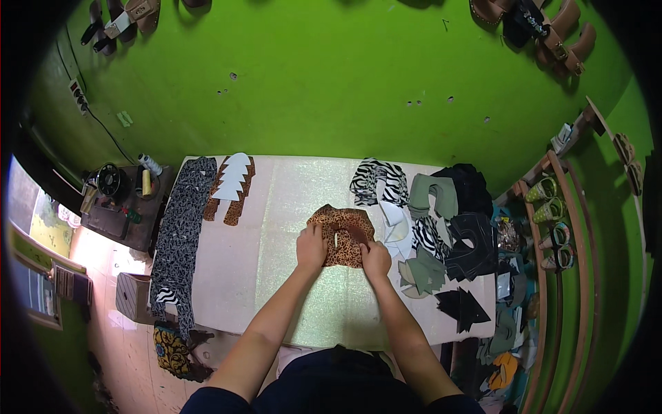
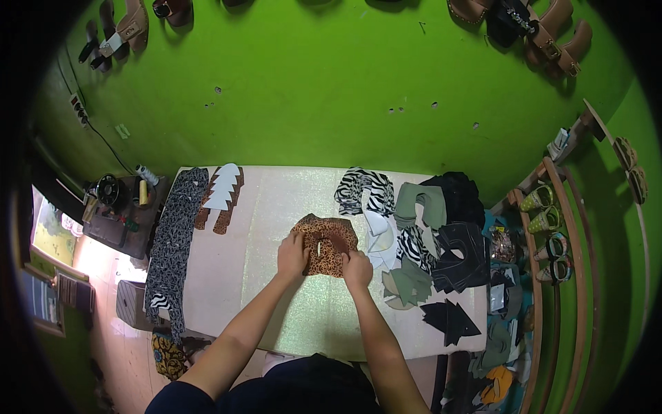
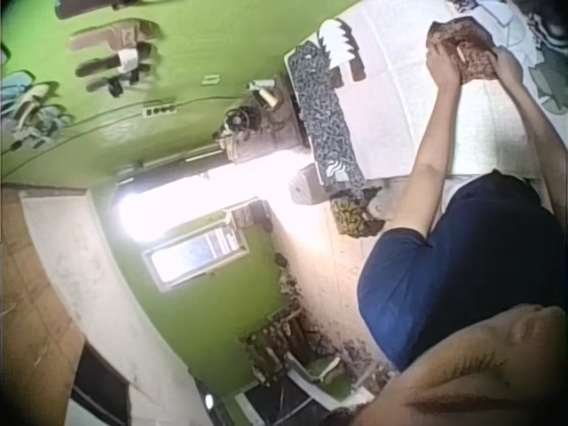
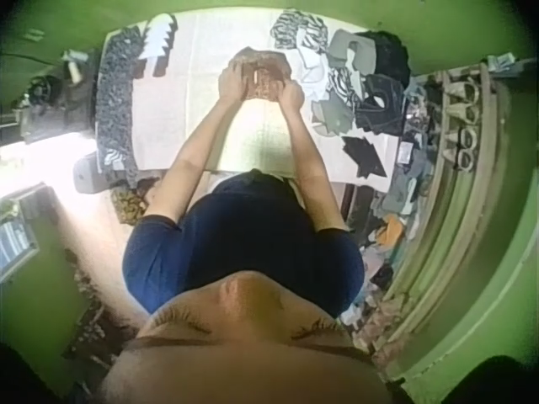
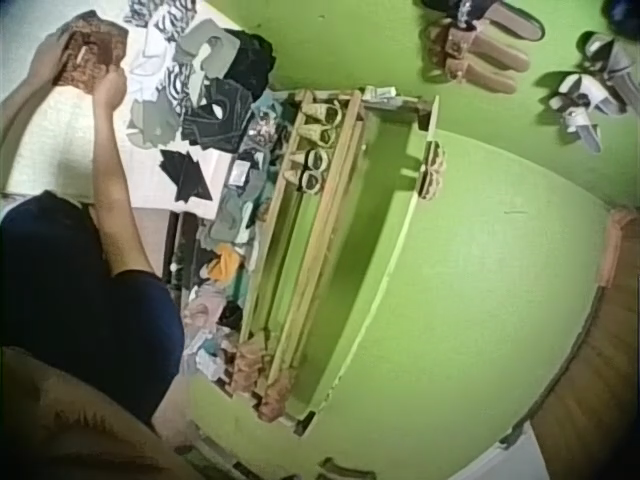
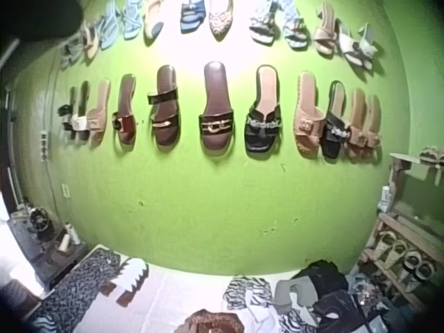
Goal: Organize and sort cut fabric patterns for shoe manufacturing on a table.
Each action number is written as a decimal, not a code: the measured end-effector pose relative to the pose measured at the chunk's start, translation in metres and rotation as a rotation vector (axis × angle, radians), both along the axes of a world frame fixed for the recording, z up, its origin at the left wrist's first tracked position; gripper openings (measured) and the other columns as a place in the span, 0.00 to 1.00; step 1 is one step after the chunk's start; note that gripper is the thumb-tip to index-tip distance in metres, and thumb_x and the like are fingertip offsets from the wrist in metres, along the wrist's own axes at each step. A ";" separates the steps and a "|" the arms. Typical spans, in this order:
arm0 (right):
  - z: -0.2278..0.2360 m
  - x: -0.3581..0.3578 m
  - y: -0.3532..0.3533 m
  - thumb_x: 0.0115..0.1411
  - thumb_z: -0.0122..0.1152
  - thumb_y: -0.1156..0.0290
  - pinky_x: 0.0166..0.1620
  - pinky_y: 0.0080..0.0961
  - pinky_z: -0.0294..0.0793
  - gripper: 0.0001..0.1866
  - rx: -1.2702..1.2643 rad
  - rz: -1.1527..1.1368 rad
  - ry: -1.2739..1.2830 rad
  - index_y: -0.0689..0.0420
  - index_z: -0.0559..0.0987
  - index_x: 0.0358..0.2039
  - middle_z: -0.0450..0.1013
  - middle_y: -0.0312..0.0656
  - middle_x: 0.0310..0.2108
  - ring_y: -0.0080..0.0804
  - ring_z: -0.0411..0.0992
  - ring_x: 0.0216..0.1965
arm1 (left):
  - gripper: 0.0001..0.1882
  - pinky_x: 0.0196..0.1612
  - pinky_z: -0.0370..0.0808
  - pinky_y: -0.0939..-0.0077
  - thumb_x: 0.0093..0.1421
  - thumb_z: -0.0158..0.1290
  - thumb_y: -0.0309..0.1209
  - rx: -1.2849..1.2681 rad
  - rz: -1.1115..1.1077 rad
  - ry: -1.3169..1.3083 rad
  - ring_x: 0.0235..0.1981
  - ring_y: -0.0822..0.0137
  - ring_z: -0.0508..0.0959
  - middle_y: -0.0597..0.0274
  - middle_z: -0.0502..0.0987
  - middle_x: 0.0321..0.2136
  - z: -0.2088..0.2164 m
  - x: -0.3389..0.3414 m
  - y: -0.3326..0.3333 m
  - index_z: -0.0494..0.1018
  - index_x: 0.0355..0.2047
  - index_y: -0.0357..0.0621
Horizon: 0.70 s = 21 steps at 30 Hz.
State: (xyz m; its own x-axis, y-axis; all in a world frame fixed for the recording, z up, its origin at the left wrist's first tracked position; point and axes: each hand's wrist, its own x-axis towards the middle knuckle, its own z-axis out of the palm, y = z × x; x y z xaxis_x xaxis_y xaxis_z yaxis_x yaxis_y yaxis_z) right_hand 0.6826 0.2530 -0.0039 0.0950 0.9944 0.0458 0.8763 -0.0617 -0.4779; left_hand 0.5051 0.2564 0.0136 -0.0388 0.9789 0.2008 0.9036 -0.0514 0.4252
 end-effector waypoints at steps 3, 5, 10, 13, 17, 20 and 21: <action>0.001 -0.002 -0.004 0.52 0.57 0.61 0.38 0.36 0.68 0.17 0.063 -0.015 0.028 0.59 0.75 0.39 0.70 0.47 0.34 0.44 0.69 0.38 | 0.25 0.47 0.66 0.65 0.50 0.53 0.32 0.122 -0.136 0.063 0.43 0.57 0.69 0.54 0.67 0.43 -0.005 0.004 0.016 0.63 0.50 0.44; 0.001 -0.005 -0.006 0.52 0.57 0.62 0.41 0.36 0.67 0.19 0.069 -0.008 0.045 0.59 0.73 0.41 0.68 0.48 0.38 0.45 0.67 0.41 | 0.20 0.45 0.66 0.64 0.51 0.50 0.30 0.089 -0.149 0.050 0.41 0.57 0.69 0.55 0.68 0.41 -0.005 0.007 0.024 0.65 0.46 0.44; 0.015 -0.009 -0.002 0.51 0.58 0.66 0.50 0.39 0.60 0.24 0.076 0.093 0.109 0.59 0.67 0.48 0.61 0.49 0.47 0.46 0.59 0.50 | 0.10 0.41 0.65 0.63 0.50 0.46 0.27 -0.085 -0.121 0.162 0.40 0.58 0.69 0.58 0.72 0.33 -0.006 0.009 0.036 0.69 0.34 0.45; 0.032 -0.010 0.005 0.50 0.57 0.66 0.54 0.41 0.56 0.26 0.247 0.152 0.019 0.57 0.66 0.50 0.59 0.49 0.49 0.46 0.56 0.53 | 0.09 0.41 0.65 0.63 0.48 0.47 0.26 0.042 -0.292 0.226 0.38 0.57 0.70 0.58 0.72 0.31 0.008 0.015 0.026 0.71 0.32 0.46; 0.055 -0.012 0.014 0.48 0.59 0.68 0.55 0.40 0.55 0.24 0.376 0.474 -0.010 0.52 0.69 0.48 0.63 0.45 0.46 0.43 0.60 0.51 | 0.13 0.38 0.66 0.63 0.46 0.50 0.23 0.039 -0.476 0.016 0.36 0.55 0.71 0.56 0.71 0.34 0.032 0.011 0.003 0.71 0.36 0.44; 0.049 -0.004 0.015 0.50 0.58 0.68 0.43 0.32 0.64 0.08 0.094 0.631 0.310 0.59 0.75 0.28 0.72 0.42 0.27 0.41 0.67 0.36 | 0.11 0.36 0.69 0.64 0.50 0.50 0.25 -0.053 -0.416 -0.157 0.35 0.53 0.72 0.54 0.70 0.33 0.052 0.005 -0.018 0.70 0.36 0.42; 0.056 -0.002 0.011 0.50 0.58 0.68 0.43 0.32 0.64 0.08 0.085 0.637 0.314 0.59 0.75 0.28 0.72 0.42 0.27 0.41 0.67 0.36 | 0.10 0.36 0.70 0.65 0.52 0.50 0.26 -0.072 -0.371 -0.291 0.34 0.52 0.72 0.54 0.69 0.33 0.056 0.000 -0.027 0.69 0.37 0.41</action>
